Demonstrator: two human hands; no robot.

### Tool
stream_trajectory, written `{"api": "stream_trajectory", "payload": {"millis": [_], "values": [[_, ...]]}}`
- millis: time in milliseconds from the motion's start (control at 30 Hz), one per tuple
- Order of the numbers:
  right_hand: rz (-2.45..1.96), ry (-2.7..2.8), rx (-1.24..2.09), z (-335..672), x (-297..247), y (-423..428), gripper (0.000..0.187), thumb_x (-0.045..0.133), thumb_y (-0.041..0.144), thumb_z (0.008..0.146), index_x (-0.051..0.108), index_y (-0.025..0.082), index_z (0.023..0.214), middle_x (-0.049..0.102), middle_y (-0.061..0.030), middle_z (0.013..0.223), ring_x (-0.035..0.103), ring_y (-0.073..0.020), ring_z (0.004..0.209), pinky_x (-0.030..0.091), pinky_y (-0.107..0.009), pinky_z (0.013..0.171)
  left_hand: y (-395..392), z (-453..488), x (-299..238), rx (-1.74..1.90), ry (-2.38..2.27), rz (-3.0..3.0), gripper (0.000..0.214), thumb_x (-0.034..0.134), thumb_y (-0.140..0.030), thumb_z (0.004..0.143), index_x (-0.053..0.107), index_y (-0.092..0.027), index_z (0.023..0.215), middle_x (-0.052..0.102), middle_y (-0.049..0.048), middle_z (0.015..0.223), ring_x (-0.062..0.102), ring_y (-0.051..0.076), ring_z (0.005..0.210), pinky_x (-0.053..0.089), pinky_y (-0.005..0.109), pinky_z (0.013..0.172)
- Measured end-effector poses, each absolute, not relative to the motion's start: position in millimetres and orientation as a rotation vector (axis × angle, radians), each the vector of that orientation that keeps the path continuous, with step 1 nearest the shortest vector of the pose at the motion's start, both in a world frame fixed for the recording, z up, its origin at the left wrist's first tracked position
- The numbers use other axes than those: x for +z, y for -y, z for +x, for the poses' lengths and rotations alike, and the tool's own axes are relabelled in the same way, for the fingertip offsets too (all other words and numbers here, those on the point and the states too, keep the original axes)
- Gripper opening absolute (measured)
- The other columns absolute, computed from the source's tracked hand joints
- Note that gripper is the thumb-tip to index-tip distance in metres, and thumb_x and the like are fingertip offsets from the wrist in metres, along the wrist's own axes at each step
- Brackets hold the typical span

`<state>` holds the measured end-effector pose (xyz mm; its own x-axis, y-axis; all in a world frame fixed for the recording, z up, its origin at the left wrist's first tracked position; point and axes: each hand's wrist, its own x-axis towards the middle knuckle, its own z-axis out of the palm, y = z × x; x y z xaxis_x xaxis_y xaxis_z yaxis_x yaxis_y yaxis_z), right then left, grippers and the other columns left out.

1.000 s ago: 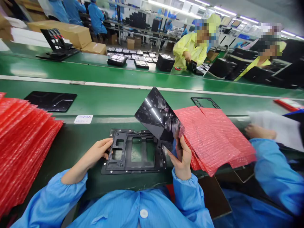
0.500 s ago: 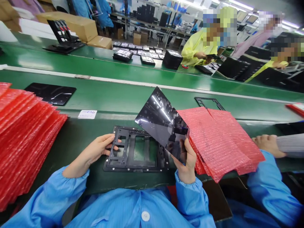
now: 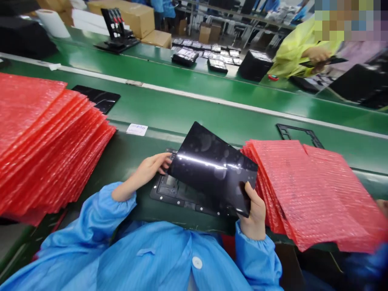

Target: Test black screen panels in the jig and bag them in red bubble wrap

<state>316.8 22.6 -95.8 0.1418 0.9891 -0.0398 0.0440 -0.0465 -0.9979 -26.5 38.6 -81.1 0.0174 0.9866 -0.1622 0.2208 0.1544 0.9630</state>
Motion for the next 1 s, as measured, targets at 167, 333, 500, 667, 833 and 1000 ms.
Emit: {"api": "stream_trajectory", "payload": {"millis": [167, 333, 500, 667, 833, 1000], "values": [[-1.449, 1.030, 1.436, 299, -91, -32, 0.052, 0.070, 0.044, 0.083, 0.062, 0.021, 0.129, 0.073, -0.0071, 0.113, 0.069, -0.0281, 0.104, 0.053, -0.046, 0.096, -39, -18, -76, 0.890, -0.915, 0.878, 0.057, 0.051, -0.058, 0.090, 0.060, -0.018, 0.130, 0.072, 0.0116, 0.100, 0.068, 0.022, 0.085, 0.054, 0.035, 0.076], [-1.622, 1.391, 1.002, 292, -101, -28, 0.068, 0.071, 0.045, 0.082, 0.050, 0.021, 0.142, 0.068, -0.0097, 0.125, 0.063, -0.0296, 0.116, 0.045, -0.050, 0.105, -34, -20, -90, 0.941, -1.229, 1.132, 0.061, 0.061, -0.038, 0.088, 0.042, -0.019, 0.144, 0.069, 0.0018, 0.082, 0.062, 0.016, 0.071, 0.049, 0.028, 0.067], [-1.677, 1.531, 0.891, 289, -107, -24, 0.070, 0.067, 0.045, 0.086, 0.043, 0.022, 0.147, 0.063, -0.0110, 0.133, 0.061, -0.0292, 0.119, 0.044, -0.049, 0.104, -28, -25, -110, 0.886, -1.586, 1.617, 0.048, 0.064, -0.036, 0.084, 0.059, -0.018, 0.128, 0.060, 0.0024, 0.093, 0.057, 0.014, 0.072, 0.048, 0.030, 0.074], [-1.693, 1.573, 0.876, 289, -107, -24, 0.069, 0.067, 0.045, 0.086, 0.044, 0.023, 0.147, 0.063, -0.0100, 0.134, 0.061, -0.0282, 0.119, 0.044, -0.046, 0.105, -26, -27, -117, 0.869, -1.587, 1.657, 0.039, 0.065, -0.034, 0.084, 0.061, -0.016, 0.118, 0.056, 0.0031, 0.096, 0.053, 0.012, 0.068, 0.048, 0.030, 0.075], [-1.719, 1.547, 0.876, 287, -109, -22, 0.071, 0.068, 0.045, 0.085, 0.043, 0.023, 0.148, 0.062, -0.0098, 0.135, 0.061, -0.0287, 0.121, 0.044, -0.045, 0.106, -26, -26, -114, 0.848, -1.593, 1.633, 0.036, 0.066, -0.029, 0.083, 0.061, -0.014, 0.116, 0.056, 0.0044, 0.098, 0.052, 0.012, 0.068, 0.047, 0.032, 0.075], [-1.692, 1.537, 0.889, 287, -111, -21, 0.071, 0.068, 0.043, 0.085, 0.043, 0.020, 0.147, 0.063, -0.0112, 0.134, 0.060, -0.0285, 0.122, 0.043, -0.046, 0.107, -26, -25, -113, 0.844, -1.596, 1.613, 0.035, 0.065, -0.030, 0.084, 0.061, -0.017, 0.116, 0.056, 0.0042, 0.098, 0.053, 0.013, 0.070, 0.047, 0.032, 0.075]]}}
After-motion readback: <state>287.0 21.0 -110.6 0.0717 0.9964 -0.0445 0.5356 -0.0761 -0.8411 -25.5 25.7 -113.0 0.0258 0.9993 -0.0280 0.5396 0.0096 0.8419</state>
